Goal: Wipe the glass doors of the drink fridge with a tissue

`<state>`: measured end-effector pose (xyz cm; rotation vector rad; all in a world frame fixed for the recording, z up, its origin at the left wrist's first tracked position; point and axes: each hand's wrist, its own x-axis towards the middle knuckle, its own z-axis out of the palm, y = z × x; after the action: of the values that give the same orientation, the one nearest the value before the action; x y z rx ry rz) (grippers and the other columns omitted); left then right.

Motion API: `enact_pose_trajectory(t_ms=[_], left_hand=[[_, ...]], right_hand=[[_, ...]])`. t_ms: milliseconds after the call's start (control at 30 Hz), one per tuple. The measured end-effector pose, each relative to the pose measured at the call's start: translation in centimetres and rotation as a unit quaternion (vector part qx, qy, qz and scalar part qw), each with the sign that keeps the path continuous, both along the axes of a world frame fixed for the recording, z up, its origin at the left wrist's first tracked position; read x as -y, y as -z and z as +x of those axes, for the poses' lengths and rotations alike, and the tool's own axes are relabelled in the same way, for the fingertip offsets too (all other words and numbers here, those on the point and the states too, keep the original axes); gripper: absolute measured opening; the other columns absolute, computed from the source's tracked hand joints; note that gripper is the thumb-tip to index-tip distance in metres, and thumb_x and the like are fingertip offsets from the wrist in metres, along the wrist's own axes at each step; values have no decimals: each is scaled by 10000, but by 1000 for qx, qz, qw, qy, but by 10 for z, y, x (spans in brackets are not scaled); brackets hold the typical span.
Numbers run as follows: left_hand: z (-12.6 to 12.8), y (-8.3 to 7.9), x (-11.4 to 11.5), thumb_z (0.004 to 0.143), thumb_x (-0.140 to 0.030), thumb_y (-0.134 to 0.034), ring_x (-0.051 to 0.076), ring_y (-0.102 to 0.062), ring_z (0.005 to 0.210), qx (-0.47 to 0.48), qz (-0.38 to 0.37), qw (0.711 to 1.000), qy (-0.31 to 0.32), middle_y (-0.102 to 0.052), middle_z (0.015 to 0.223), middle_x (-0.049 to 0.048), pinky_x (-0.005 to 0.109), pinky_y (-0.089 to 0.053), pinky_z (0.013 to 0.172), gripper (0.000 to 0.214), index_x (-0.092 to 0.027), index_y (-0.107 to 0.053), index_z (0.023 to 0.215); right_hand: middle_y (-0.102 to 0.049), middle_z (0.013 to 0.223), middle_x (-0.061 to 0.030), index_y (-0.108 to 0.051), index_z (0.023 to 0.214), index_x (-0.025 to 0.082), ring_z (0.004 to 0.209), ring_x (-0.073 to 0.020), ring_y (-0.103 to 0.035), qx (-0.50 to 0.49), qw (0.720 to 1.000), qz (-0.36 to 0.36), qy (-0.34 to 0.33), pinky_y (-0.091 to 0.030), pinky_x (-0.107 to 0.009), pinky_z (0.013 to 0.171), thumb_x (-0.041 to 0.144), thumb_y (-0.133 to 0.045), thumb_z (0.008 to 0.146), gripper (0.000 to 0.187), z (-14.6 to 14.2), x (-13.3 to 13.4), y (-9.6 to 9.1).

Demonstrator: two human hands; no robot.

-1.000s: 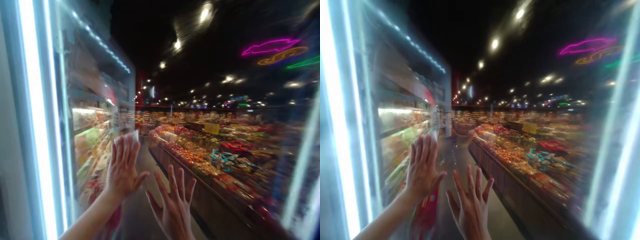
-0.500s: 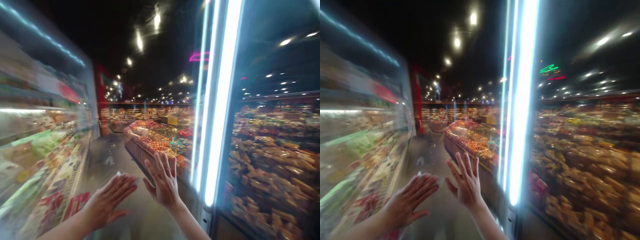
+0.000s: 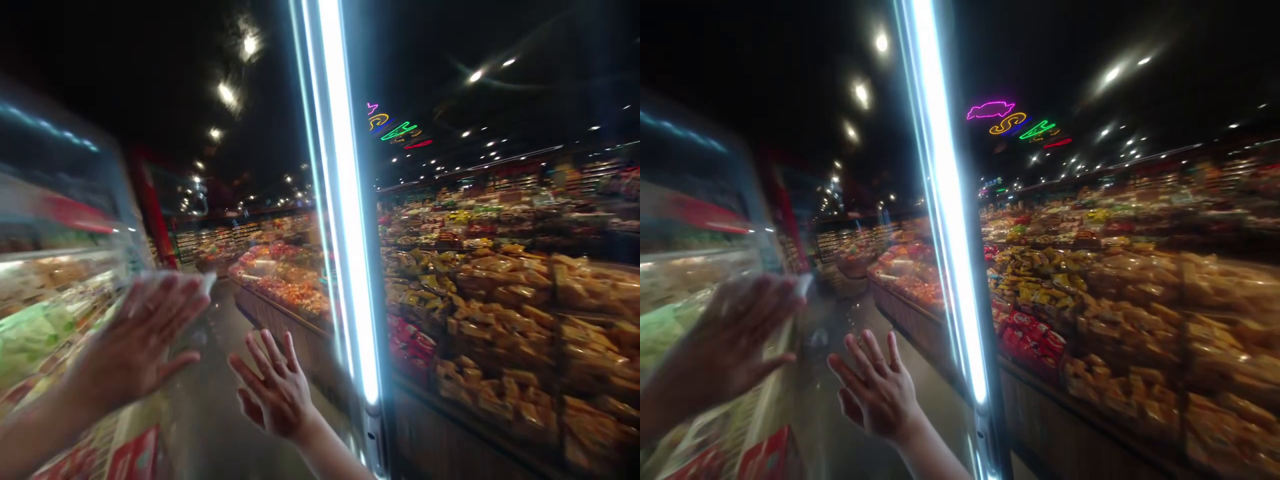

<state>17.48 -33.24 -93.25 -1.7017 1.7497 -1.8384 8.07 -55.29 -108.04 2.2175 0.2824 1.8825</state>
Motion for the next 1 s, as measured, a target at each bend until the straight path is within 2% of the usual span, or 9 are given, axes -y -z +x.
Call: enact_pose_trajectory(t_ms=[100, 233, 300, 400, 467, 600, 733, 933, 1000], left_hand=[[-4, -17, 9, 993, -615, -384, 328, -58, 1609, -51, -71, 996, -13, -114, 1730, 98, 617, -34, 1291, 791, -199, -159, 1626], [-5, -11, 13, 951, -596, -487, 217, -217, 1588, 27, 70, 997, 30, -336, 1673, 8, 413, -110, 1329, 735, -259, -330, 1585], [-6, -28, 18, 955, -548, -512, 253, -260, 1574, 46, 74, 996, 27, -405, 1640, 38, 470, -130, 1324, 702, -218, -379, 1560], [-12, -70, 38, 1008, -578, -400, 321, -104, 1603, 26, -18, 999, 3, -175, 1725, 105, 611, -84, 1289, 754, -142, -215, 1595], [-18, -86, 58, 1008, -601, -388, 342, -39, 1604, 32, -10, 999, 21, -106, 1733, 126, 619, -62, 1283, 782, -112, -203, 1589], [-28, -84, 96, 978, -626, -442, 254, -144, 1602, 82, 148, 983, 75, -240, 1711, 34, 469, -110, 1316, 727, -204, -335, 1560], [-31, -85, 114, 1018, -589, -365, 300, -54, 1606, 31, 77, 996, 43, -175, 1725, 75, 650, -134, 1269, 713, -142, -266, 1564], [-25, -86, 100, 968, -643, -449, 208, -170, 1596, 57, 165, 979, 105, -347, 1671, -6, 456, -130, 1320, 705, -254, -357, 1548], [-22, -94, 86, 1001, -613, -393, 218, -166, 1597, 50, 124, 987, 93, -337, 1676, 2, 498, -129, 1314, 673, -248, -309, 1560]], right_hand=[[-357, 1673, -41, -489, 1523, 263, 1585, -292, -238, 10, 1000, 4, -18, -78, -565, 1314, 326, -606, 912, 625, 0, 2, 0], [-355, 1673, -44, -506, 1509, 245, 1585, -293, -234, 6, 1000, 1, -27, -61, -556, 1318, 299, -603, 897, 621, -1, 3, -2], [-359, 1671, -50, -510, 1505, 238, 1582, -303, -241, 12, 999, -1, -30, -67, -564, 1316, 289, -602, 884, 630, 0, 4, -2], [-387, 1656, -52, -495, 1516, 242, 1574, -306, -263, 23, 999, -4, -27, -88, -575, 1313, 281, -599, 864, 662, 3, 5, -1], [-412, 1643, -43, -487, 1522, 254, 1573, -305, -269, 26, 999, -5, -20, -102, -579, 1311, 282, -601, 851, 681, 4, 5, 0], [-442, 1626, -24, -513, 1503, 262, 1573, -306, -265, 34, 999, -3, -14, -119, -568, 1315, 308, -608, 835, 677, 5, 5, 1], [-428, 1634, -36, -491, 1521, 261, 1565, -307, -285, 27, 1000, -5, -6, -127, -574, 1311, 296, -612, 806, 727, 5, 5, 4], [-428, 1634, -24, -491, 1521, 268, 1567, -316, -279, 29, 1000, -4, 0, -123, -582, 1308, 298, -608, 827, 704, 3, 6, 5], [-441, 1625, -37, -510, 1506, 261, 1563, -311, -293, 28, 1000, -6, -2, -138, -571, 1307, 286, -607, 833, 680, 1, 6, 5]])
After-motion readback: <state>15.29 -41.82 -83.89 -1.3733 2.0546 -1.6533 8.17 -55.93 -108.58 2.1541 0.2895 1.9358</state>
